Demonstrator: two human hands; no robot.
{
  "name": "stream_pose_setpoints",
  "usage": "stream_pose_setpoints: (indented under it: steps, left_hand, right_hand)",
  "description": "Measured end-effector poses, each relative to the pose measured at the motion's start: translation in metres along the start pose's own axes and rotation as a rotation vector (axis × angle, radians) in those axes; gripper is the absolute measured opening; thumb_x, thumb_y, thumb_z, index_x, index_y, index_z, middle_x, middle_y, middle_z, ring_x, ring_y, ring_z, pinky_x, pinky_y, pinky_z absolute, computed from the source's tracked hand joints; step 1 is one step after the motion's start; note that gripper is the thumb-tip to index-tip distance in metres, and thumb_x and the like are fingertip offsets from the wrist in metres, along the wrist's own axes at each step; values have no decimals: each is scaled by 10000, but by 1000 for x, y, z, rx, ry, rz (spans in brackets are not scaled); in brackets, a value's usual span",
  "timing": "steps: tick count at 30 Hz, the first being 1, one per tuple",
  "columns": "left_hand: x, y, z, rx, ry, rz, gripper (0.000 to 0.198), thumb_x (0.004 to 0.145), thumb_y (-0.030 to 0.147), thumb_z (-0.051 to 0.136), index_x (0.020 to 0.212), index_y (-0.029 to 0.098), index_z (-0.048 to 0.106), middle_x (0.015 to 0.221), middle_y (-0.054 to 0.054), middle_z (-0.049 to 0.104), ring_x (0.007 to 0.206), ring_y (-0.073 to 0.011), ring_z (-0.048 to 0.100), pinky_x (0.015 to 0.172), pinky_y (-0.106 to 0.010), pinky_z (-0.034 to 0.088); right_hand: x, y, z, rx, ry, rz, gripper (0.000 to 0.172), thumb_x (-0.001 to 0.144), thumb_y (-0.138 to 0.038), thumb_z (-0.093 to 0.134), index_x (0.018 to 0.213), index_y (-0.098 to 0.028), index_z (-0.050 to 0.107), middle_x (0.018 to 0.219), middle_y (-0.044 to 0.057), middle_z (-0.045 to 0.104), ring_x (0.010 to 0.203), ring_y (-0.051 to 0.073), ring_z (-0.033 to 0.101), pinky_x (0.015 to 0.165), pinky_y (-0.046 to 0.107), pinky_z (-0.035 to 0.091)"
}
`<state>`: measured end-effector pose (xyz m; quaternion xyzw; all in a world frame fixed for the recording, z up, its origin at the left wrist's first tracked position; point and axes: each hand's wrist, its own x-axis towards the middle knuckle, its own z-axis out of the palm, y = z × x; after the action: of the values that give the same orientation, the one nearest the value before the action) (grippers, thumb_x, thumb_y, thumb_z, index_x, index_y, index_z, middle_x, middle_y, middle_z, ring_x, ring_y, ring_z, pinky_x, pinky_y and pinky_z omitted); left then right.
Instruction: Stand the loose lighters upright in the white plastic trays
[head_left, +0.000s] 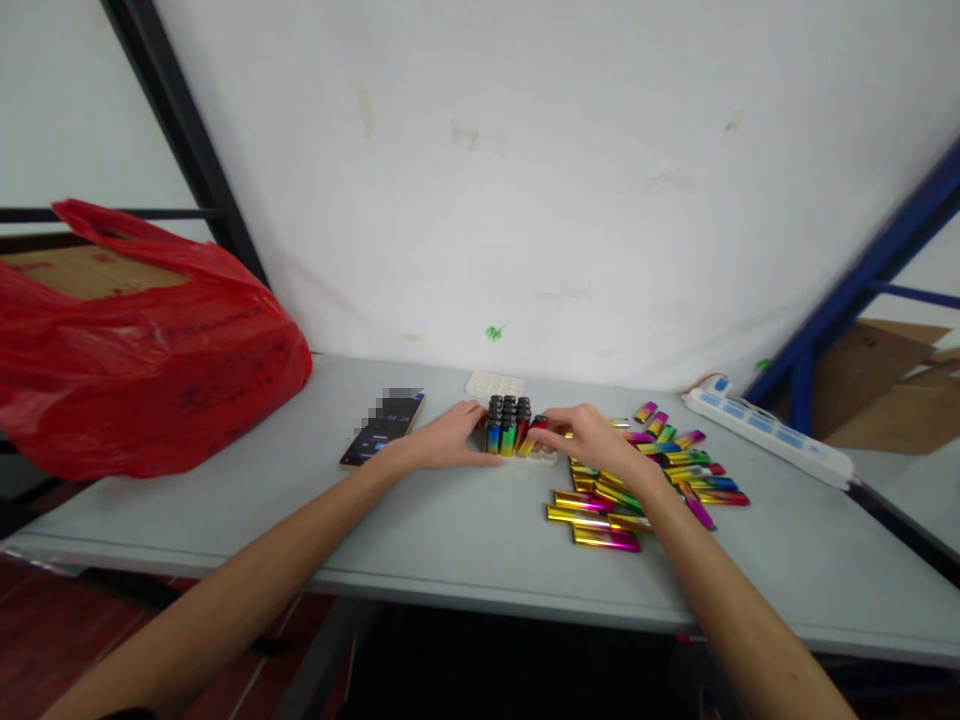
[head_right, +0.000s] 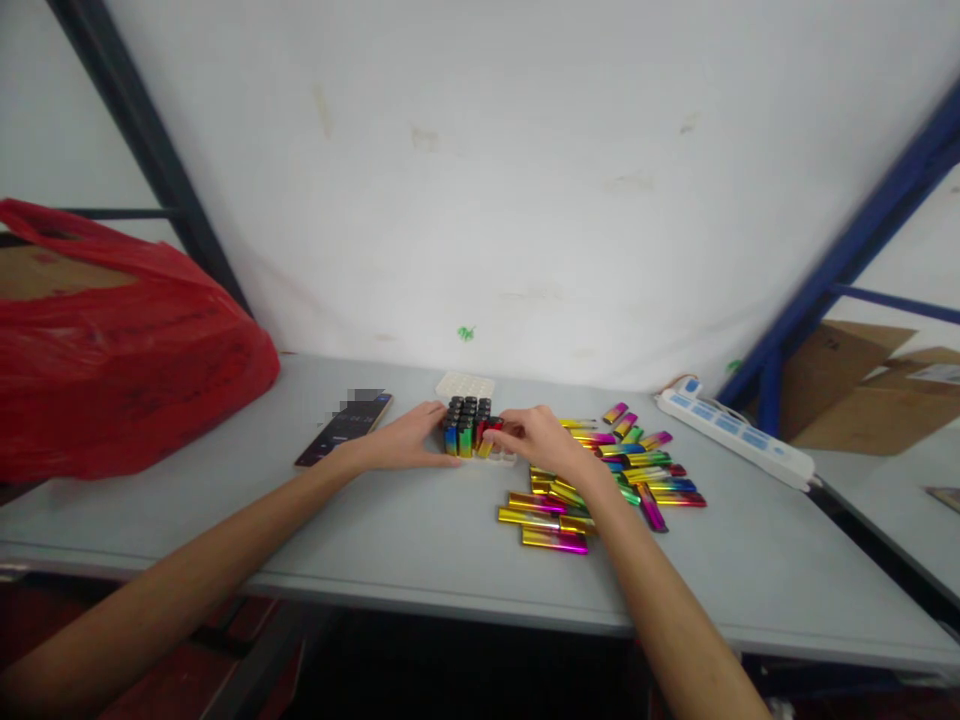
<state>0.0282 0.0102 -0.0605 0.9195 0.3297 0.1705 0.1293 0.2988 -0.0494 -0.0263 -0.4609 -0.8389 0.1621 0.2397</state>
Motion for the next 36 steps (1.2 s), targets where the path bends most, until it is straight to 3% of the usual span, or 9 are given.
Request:
stream_pose_setpoints:
  steps: [9, 18, 26, 36]
  left_hand:
    - [1, 0, 0, 1, -2, -12, 715, 764, 737, 701, 1169, 155, 609, 1180, -148, 644, 1126, -358, 601, 1006, -460, 481]
    - [0, -1, 1, -11, 15, 14, 709, 769, 756, 686, 1164, 172, 616, 1175, -138, 645, 1119, -350, 600, 1007, -461, 480]
    - [1, -4, 3, 2, 1, 9, 721, 773, 740, 697, 1175, 149, 608, 1172, -145, 635, 1116, -352, 599, 1009, -463, 476]
    - [0, -3, 1, 12, -18, 5, 749, 787, 744, 685, 1217, 137, 591, 1213, -156, 627, 1155, -352, 588, 1041, -461, 467]
  right_hand:
    - [2, -9, 5, -63, -48, -39, 319, 1019, -435, 564, 844, -188, 667, 778, 59, 750, 658, 172, 641, 632, 261, 407]
    - [0, -8, 6, -77, -73, -77, 338, 1037, -446, 549, 915, -165, 691, 782, 48, 733, 650, 152, 619, 631, 249, 394]
    - [5, -10, 12, -385, -35, -5, 306, 1050, -438, 527, 981, -170, 657, 851, 101, 741, 741, 212, 668, 641, 278, 366]
    - [-1, -16, 2, -259, -135, 7, 250, 1061, -385, 524, 959, -175, 614, 886, 93, 748, 793, 201, 689, 702, 266, 425]
